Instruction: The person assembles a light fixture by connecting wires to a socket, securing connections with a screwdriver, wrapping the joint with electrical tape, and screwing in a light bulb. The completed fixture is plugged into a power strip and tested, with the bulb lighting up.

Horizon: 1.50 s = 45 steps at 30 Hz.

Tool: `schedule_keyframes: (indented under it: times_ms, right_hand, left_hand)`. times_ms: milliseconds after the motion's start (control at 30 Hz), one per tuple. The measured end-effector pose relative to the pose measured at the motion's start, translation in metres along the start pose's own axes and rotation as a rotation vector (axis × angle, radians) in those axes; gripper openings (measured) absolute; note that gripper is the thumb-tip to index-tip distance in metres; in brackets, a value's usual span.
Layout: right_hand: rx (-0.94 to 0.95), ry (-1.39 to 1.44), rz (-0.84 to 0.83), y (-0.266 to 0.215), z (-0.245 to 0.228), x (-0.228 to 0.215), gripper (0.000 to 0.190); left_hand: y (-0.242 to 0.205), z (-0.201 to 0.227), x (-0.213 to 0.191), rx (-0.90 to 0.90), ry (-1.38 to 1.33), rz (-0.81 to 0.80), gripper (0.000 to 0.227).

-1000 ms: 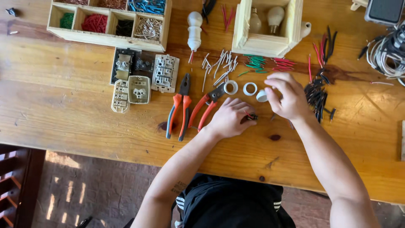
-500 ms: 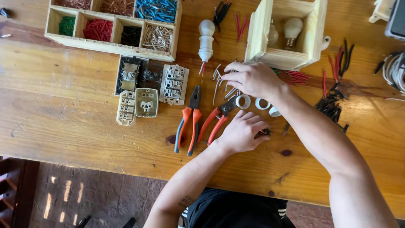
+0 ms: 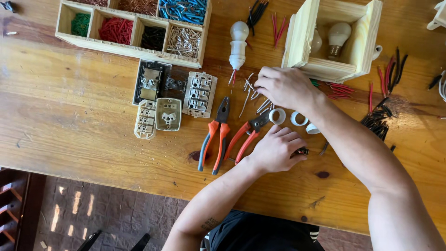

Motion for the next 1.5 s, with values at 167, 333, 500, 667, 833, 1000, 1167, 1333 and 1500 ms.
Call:
schedule_keyframes:
  times_ms: [167, 333, 500, 667, 833, 1000, 1167, 1333, 1500]
  right_hand:
    - [0.011, 0.063, -0.001, -0.003, -0.001, -0.002, 0.014]
    - [0.119, 0.473, 0.019, -0.005, 0.003, -0.02, 0.015]
    - [0.246, 0.875, 0.048, -0.023, 0.023, -0.02, 0.02]
    - [0.186, 1.344, 0.175, -0.045, 0.041, -0.01, 0.02]
    - [0.206, 1.495, 0.285, -0.087, 0.044, -0.012, 0.021]
    - [0.228, 1.416, 0.504, -0.151, 0.045, -0.013, 0.02]
    - [0.206, 1.328, 0.634, -0.204, 0.036, -0.013, 0.024]
    - [0.112, 1.174, 0.77, -0.226, 0.021, -0.015, 0.018]
    - [0.032, 1.167, 0.845, -0.236, 0.018, -0.01, 0.013]
  left_hand:
    - [-0.001, 0.0, 0.002, 0.002, -0.003, -0.001, 0.03]
    - [-0.002, -0.003, 0.003, 0.011, -0.013, 0.007, 0.031]
    - [-0.001, -0.004, 0.004, 0.026, -0.032, 0.0, 0.033]
    - [0.001, -0.001, 0.0, 0.025, -0.037, -0.03, 0.032]
    - [-0.001, -0.002, 0.004, 0.012, -0.045, -0.073, 0.033]
    - [0.003, 0.006, -0.004, 0.023, -0.026, -0.084, 0.034]
    - [-0.001, 0.003, -0.001, -0.001, -0.064, -0.104, 0.044]
    - [-0.006, 0.005, -0.005, -0.02, -0.108, -0.092, 0.05]
    - [-0.006, 0.03, -0.05, 0.02, -0.174, 0.071, 0.048]
Point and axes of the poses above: each hand's wrist, its own y-axis towards the middle knuckle, its own x-axis out of the palm, z = x × y, the point moved 8 cm from there along y, towards the middle knuckle, and after that the axes turned 5 degrees about x, right-handed, at the moved point
